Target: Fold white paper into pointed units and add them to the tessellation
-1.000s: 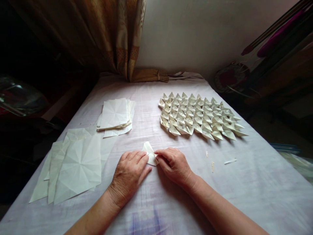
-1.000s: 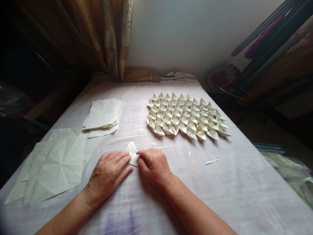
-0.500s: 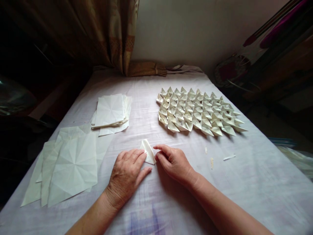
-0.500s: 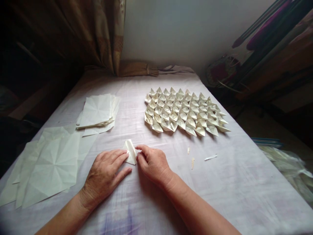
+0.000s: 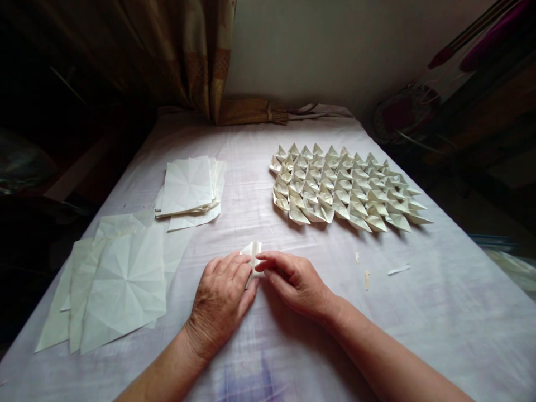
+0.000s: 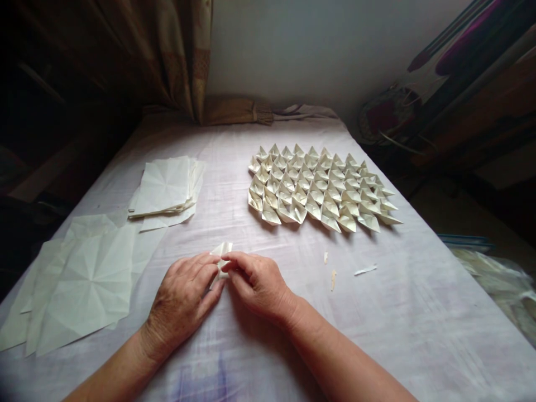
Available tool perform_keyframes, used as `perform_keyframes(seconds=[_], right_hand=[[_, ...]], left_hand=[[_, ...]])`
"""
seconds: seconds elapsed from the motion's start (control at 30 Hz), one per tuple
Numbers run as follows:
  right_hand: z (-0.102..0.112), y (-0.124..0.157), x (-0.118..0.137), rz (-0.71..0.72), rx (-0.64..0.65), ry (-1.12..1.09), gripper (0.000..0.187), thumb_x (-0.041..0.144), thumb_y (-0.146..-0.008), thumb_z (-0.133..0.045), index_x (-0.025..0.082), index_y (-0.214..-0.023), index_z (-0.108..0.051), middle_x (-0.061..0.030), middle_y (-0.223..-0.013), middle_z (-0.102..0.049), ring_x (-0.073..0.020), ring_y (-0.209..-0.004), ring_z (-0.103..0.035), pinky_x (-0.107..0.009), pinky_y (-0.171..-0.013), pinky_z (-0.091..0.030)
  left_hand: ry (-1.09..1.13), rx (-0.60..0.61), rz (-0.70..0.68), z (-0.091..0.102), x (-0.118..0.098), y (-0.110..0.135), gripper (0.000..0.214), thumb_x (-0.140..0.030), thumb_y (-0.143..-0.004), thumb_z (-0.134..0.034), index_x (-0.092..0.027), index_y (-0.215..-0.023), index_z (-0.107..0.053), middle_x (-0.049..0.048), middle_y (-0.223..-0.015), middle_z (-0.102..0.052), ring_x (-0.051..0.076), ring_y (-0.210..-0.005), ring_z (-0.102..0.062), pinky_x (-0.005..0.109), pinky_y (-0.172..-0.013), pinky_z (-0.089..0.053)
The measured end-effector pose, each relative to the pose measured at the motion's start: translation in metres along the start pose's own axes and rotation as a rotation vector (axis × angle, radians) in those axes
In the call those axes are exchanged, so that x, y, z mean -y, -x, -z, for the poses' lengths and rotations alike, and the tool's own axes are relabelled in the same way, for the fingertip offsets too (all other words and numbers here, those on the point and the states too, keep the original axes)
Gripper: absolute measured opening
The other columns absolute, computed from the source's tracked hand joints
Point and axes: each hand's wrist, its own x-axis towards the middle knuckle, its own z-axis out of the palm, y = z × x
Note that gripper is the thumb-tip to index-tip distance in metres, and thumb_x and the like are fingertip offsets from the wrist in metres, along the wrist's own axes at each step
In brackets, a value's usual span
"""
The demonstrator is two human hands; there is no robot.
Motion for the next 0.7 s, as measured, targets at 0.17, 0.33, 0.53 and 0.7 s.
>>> perform_keyframes(seconds=[0.17, 0.33, 0.53, 0.7], right_hand=[[0.002, -0.002, -0.009, 0.184, -0.088, 0.308, 0.039, 0.01, -0.079, -0.057, 0.021, -0.117, -0.062, -0.0107, -0.114, -0.068, -0.0235, -0.101, -0.063, -0.039, -0.087, -0.052], [0.0, -0.002, -0.005, 0.237, 0.0, 0.444, 0.035, 0.015, -0.082, -0.061, 0.024, -0.116, -0.064, -0.01, -0.122, -0.065, -0.0252, -0.108, -0.059, -0.04, -0.09, -0.048], [-0.002, -0.002, 0.001, 0.314, 0.08, 0.434, 0.028, 0.021, -0.089, -0.059, 0.019, -0.117, -0.063, -0.0084, -0.113, -0.069, -0.023, -0.097, -0.061, -0.038, -0.083, -0.046], [-0.005, -0.002, 0.002, 0.378, 0.094, 0.481, 0.016, 0.02, -0.093, -0.054, 0.02, -0.102, -0.067, -0.0059, -0.102, -0.072, -0.0215, -0.09, -0.059, -0.035, -0.078, -0.043]], left_hand=[[0.111, 0.031, -0.065, 0.0, 0.011, 0.007, 0.017, -0.015, -0.098, -0.046, -0.019, -0.105, -0.06, 0.0047, -0.121, -0.071, 0.024, -0.122, -0.06, 0.047, -0.11, -0.033], [0.175, 0.059, -0.174, 0.002, 0.026, 0.014, 0.017, -0.013, -0.099, -0.043, -0.018, -0.104, -0.059, 0.0079, -0.127, -0.068, 0.022, -0.128, -0.056, 0.046, -0.114, -0.035], [0.278, 0.113, -0.198, 0.008, 0.04, 0.019, 0.019, -0.013, -0.101, -0.039, -0.018, -0.11, -0.055, 0.0086, -0.127, -0.067, 0.016, -0.123, -0.06, 0.04, -0.113, -0.042], [0.275, 0.097, -0.226, 0.013, 0.047, 0.025, 0.019, -0.01, -0.1, -0.039, -0.018, -0.107, -0.056, 0.0059, -0.116, -0.071, 0.013, -0.112, -0.064, 0.038, -0.114, -0.039]])
